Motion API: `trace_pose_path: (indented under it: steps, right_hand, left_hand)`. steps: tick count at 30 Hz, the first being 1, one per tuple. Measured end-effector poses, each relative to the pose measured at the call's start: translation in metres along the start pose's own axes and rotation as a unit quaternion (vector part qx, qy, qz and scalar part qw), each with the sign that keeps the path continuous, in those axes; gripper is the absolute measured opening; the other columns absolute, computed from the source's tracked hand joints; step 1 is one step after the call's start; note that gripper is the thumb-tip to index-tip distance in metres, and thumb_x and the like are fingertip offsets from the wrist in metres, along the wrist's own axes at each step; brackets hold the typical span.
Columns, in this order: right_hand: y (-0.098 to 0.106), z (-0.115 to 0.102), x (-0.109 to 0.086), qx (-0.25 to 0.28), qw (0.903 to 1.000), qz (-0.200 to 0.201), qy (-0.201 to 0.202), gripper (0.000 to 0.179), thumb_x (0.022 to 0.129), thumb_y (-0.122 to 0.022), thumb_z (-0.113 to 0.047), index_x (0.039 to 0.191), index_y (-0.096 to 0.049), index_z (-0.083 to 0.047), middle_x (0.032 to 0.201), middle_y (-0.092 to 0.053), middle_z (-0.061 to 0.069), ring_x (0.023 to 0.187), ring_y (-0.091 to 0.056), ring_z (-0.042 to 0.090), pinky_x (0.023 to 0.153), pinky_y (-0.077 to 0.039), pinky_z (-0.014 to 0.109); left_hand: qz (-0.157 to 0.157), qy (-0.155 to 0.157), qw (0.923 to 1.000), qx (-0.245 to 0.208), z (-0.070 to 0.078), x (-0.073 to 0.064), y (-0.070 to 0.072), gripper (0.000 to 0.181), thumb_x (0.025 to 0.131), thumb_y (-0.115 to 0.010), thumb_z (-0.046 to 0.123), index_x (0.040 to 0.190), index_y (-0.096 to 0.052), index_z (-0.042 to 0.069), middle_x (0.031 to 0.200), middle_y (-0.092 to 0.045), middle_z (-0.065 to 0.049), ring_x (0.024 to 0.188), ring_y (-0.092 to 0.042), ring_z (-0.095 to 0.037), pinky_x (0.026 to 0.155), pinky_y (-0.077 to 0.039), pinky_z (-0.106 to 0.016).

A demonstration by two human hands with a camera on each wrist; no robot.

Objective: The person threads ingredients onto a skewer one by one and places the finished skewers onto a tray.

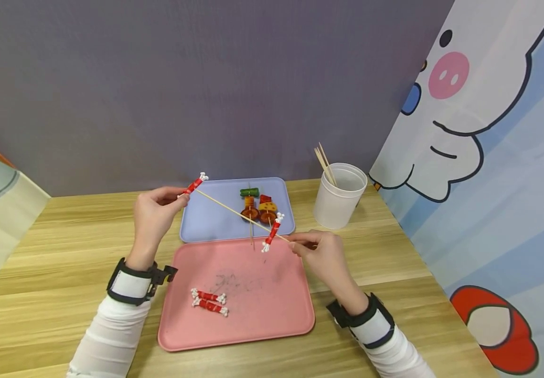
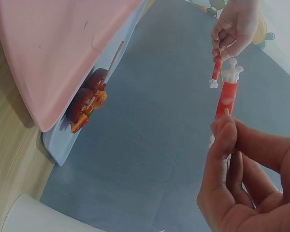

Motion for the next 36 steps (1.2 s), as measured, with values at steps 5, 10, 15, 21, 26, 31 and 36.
trace_pose_path:
  steps: [5, 10, 15, 21, 26, 31, 36]
  right_hand:
    - [-0.001, 0.001, 0.0, 0.004, 1.0, -0.003, 0.0, 0.01, 0.077, -0.077, -0.007, 0.086, -0.077, -0.01, 0.079, -0.073, 0.005, 0.065, -0.066, 0.009, 0.058, -0.053, 0.021]
    - [-0.001, 0.001, -0.001, 0.012, 0.9999, -0.004, -0.002, 0.009, 0.077, -0.077, -0.007, 0.086, -0.077, -0.009, 0.078, -0.073, 0.005, 0.065, -0.065, 0.009, 0.058, -0.052, 0.021]
    - [0.001, -0.002, -0.002, 0.014, 0.9999, -0.004, 0.002, 0.01, 0.077, -0.077, -0.008, 0.086, -0.077, -0.01, 0.077, -0.072, 0.003, 0.064, -0.064, 0.007, 0.057, -0.053, 0.022]
    - [0.002, -0.004, -0.002, 0.001, 1.0, -0.002, 0.009, 0.01, 0.077, -0.078, -0.01, 0.087, -0.077, -0.01, 0.077, -0.072, 0.002, 0.064, -0.063, 0.006, 0.057, -0.053, 0.022]
    - [0.001, -0.004, -0.002, -0.005, 0.9999, -0.001, 0.009, 0.01, 0.077, -0.078, -0.01, 0.086, -0.077, -0.011, 0.077, -0.072, 0.002, 0.064, -0.064, 0.007, 0.057, -0.053, 0.022]
    - [0.001, -0.002, -0.002, 0.009, 0.9999, -0.005, 0.006, 0.01, 0.077, -0.077, -0.008, 0.087, -0.077, -0.009, 0.078, -0.072, 0.004, 0.065, -0.064, 0.006, 0.058, -0.053, 0.021]
    - [0.007, -0.003, -0.004, 0.035, 0.9994, -0.004, -0.002, 0.01, 0.079, -0.076, -0.009, 0.089, -0.076, -0.008, 0.079, -0.072, 0.005, 0.065, -0.065, 0.006, 0.058, -0.054, 0.021]
  left_hand:
    - [0.004, -0.003, 1.0, 0.004, 0.0, -0.001, -0.001, 0.013, 0.08, -0.073, 0.015, 0.088, -0.077, 0.006, 0.078, -0.071, -0.01, 0.065, -0.058, -0.015, 0.055, -0.043, -0.017]
    - [0.008, -0.002, 1.0, 0.005, -0.001, -0.001, 0.0, 0.013, 0.08, -0.072, 0.016, 0.087, -0.077, 0.006, 0.077, -0.071, -0.01, 0.064, -0.058, -0.015, 0.055, -0.042, -0.016]
    - [0.016, 0.003, 0.9998, 0.01, -0.002, -0.001, 0.0, 0.012, 0.08, -0.072, 0.016, 0.086, -0.077, 0.007, 0.075, -0.071, -0.01, 0.063, -0.058, -0.014, 0.054, -0.042, -0.015]
    - [0.021, -0.003, 0.9997, 0.012, -0.001, -0.001, 0.001, 0.011, 0.08, -0.073, 0.016, 0.086, -0.077, 0.008, 0.075, -0.071, -0.009, 0.062, -0.059, -0.014, 0.053, -0.042, -0.014]
    - [0.022, -0.008, 0.9996, 0.013, 0.001, -0.002, 0.0, 0.012, 0.079, -0.073, 0.017, 0.086, -0.077, 0.007, 0.075, -0.071, -0.009, 0.063, -0.061, -0.016, 0.054, -0.042, -0.013]
    - [0.029, -0.01, 0.9995, 0.009, 0.002, -0.002, 0.0, 0.013, 0.079, -0.074, 0.017, 0.085, -0.076, 0.006, 0.075, -0.072, -0.01, 0.062, -0.06, -0.013, 0.054, -0.043, -0.013]
    - [0.045, -0.015, 0.9988, -0.011, 0.007, -0.001, 0.005, 0.012, 0.078, -0.074, 0.014, 0.084, -0.076, 0.004, 0.074, -0.071, -0.011, 0.058, -0.057, -0.006, 0.054, -0.043, -0.012]
Point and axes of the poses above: each hand's wrist, its own x-axis towards the middle knuckle, its own y-axis out of the back of the hand, z = x × y, the point moved 6 cm from there along x, towards the middle knuckle
